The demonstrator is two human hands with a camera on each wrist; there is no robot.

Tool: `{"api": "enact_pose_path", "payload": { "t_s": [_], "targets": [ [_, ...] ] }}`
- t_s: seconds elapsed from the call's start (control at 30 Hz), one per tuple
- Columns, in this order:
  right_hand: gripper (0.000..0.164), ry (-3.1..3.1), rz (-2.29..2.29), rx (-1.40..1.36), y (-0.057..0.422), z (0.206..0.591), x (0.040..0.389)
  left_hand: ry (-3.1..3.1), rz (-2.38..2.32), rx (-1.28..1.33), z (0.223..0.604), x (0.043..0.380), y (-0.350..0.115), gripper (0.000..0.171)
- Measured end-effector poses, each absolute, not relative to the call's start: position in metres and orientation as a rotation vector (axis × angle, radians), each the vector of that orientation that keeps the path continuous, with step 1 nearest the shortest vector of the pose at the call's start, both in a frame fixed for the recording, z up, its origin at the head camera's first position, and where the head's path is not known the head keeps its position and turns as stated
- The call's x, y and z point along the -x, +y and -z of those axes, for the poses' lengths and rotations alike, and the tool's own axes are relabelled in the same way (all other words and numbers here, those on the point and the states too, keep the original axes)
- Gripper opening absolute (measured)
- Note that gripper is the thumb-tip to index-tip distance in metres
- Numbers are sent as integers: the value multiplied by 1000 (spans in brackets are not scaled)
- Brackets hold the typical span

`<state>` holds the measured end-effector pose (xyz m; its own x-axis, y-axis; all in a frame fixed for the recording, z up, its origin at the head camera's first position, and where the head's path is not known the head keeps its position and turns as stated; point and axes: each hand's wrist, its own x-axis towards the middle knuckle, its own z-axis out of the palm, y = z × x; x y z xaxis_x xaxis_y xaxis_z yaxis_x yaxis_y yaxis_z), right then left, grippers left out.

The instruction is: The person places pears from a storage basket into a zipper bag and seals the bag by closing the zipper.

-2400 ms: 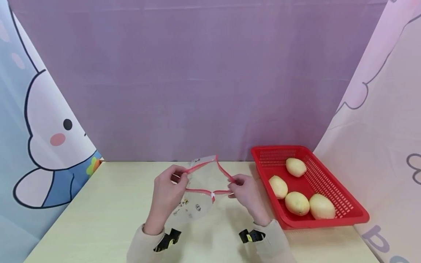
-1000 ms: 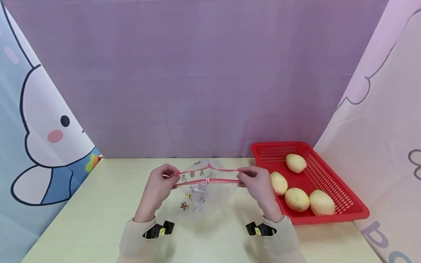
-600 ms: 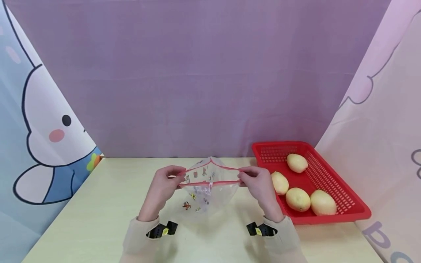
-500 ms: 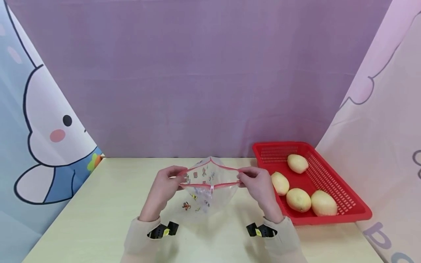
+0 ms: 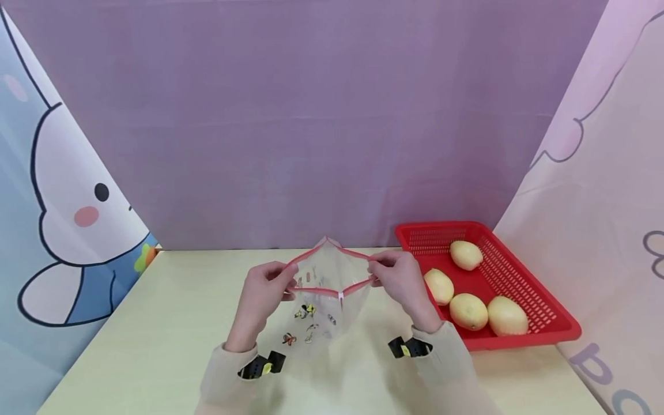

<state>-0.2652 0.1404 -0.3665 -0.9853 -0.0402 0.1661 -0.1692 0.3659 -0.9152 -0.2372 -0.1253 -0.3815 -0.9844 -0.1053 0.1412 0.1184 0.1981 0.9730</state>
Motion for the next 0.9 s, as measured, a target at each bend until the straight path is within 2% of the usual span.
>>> {"api": "enact_pose_path", "payload": {
  "t_s": [0.4,0.9],
  "targets": [
    [15,-2796,-1553,-346,135,331,282,-2136,1884,27,384,238,-119,23],
    [14,-2882,-1212,-771,138,311,285,-2059,1894,73,386,236,-117,26]
  ]
}}
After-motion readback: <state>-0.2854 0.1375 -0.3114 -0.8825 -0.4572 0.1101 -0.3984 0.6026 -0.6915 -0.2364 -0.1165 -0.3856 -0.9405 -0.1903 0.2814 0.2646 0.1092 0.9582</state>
